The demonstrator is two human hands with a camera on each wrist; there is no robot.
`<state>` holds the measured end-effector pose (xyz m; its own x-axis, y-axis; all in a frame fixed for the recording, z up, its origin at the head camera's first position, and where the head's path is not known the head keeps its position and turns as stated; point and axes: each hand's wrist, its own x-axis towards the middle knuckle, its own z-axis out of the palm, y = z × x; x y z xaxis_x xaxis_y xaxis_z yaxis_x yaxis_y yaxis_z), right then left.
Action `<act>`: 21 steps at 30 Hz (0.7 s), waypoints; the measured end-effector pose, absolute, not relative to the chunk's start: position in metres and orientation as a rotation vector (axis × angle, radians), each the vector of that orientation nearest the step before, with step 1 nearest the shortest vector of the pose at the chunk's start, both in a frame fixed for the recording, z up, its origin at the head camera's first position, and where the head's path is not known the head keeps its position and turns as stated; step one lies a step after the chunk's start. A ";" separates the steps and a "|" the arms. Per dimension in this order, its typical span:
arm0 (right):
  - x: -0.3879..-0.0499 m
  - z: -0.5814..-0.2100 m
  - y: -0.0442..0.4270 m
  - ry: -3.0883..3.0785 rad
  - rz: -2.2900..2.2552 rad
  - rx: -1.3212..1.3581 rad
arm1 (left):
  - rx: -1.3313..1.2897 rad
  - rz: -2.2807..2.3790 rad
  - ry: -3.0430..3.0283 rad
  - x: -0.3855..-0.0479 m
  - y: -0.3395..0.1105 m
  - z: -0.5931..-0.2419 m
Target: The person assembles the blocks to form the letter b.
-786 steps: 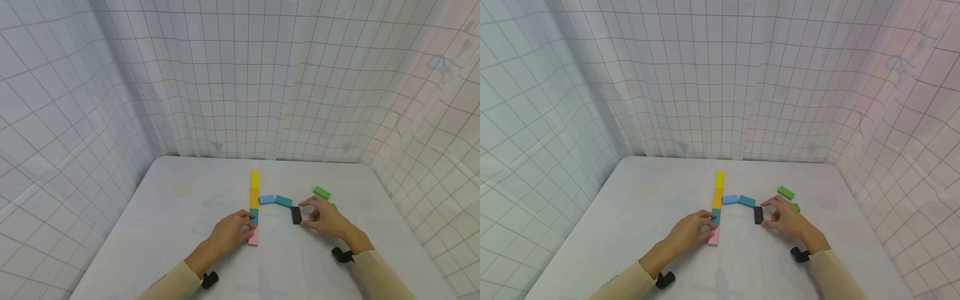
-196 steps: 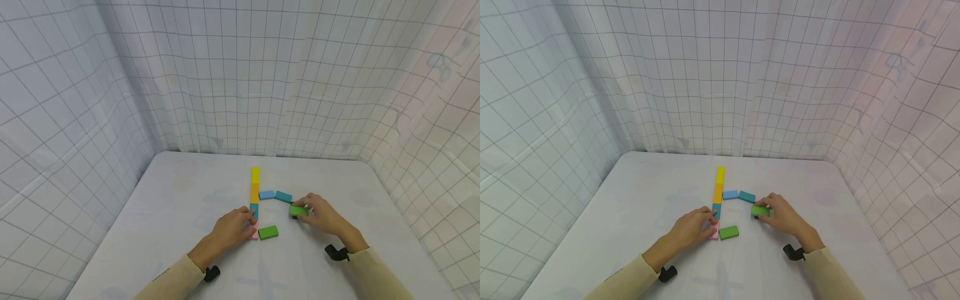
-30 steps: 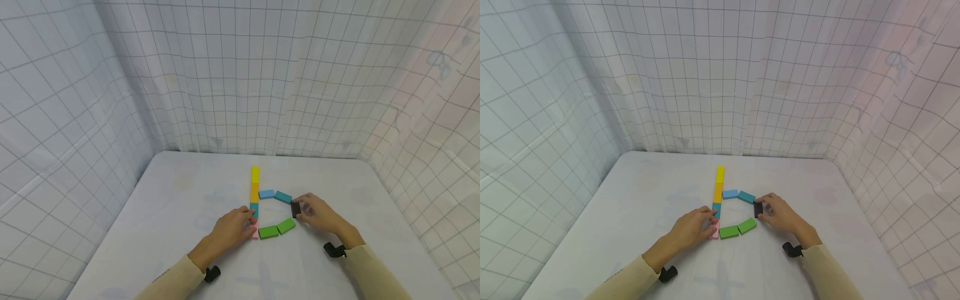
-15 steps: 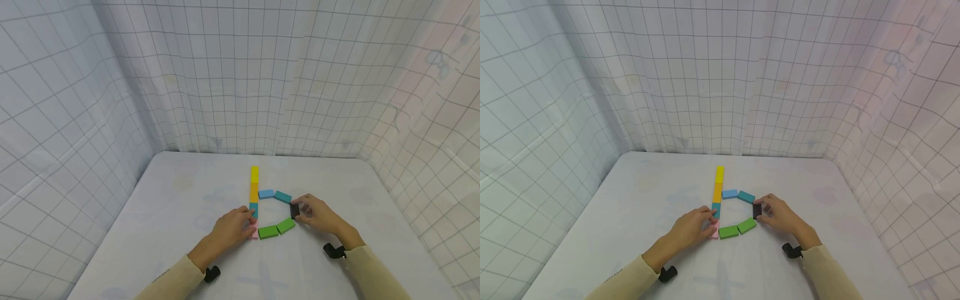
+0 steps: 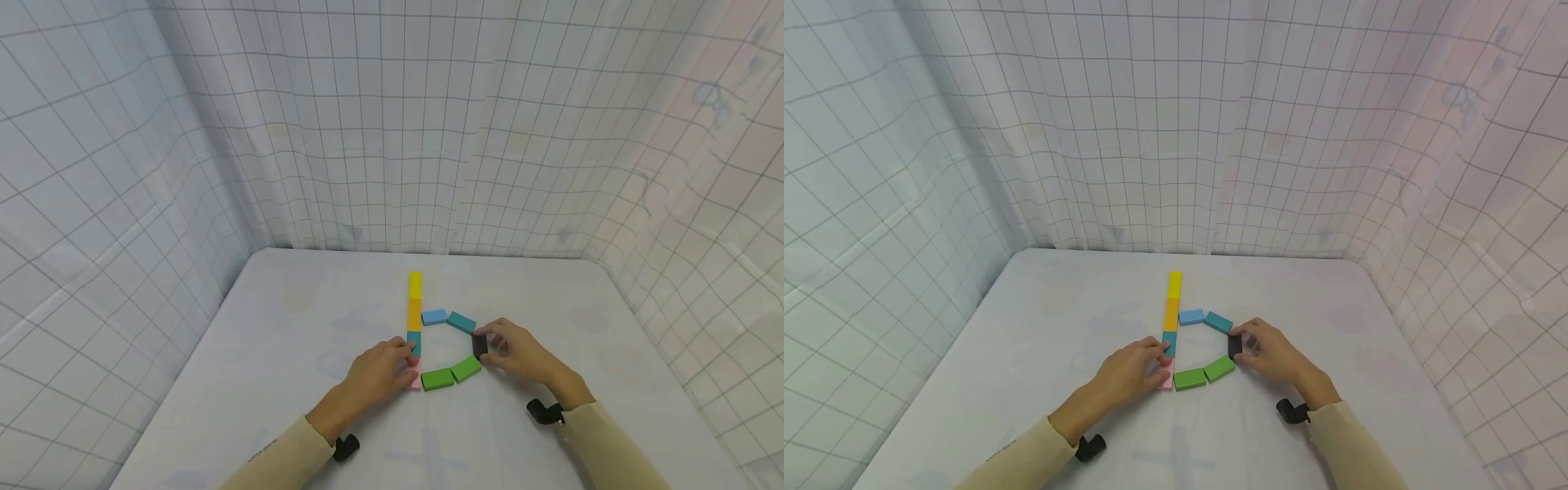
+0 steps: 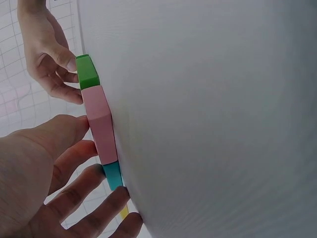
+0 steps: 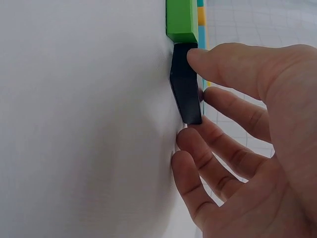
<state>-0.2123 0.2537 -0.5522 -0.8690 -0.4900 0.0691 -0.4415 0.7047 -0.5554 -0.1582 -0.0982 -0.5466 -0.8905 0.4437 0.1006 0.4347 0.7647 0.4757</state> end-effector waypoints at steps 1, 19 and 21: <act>-0.212 -0.552 0.254 2.823 -0.885 -0.773 | 0.730 0.783 2.934 -0.158 -0.098 -0.547; -0.211 -0.548 0.252 2.812 -0.897 -0.771 | 0.716 0.772 2.931 -0.160 -0.098 -0.546; -0.211 -0.548 0.253 2.811 -0.896 -0.779 | 0.709 0.763 2.930 -0.160 -0.098 -0.546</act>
<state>-0.2105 0.2528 -0.5481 -0.8658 -0.4958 0.0670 -0.4431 0.6977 -0.5628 -0.1599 -0.0982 -0.5460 -0.8955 0.4376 0.0815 0.4217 0.7755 0.4698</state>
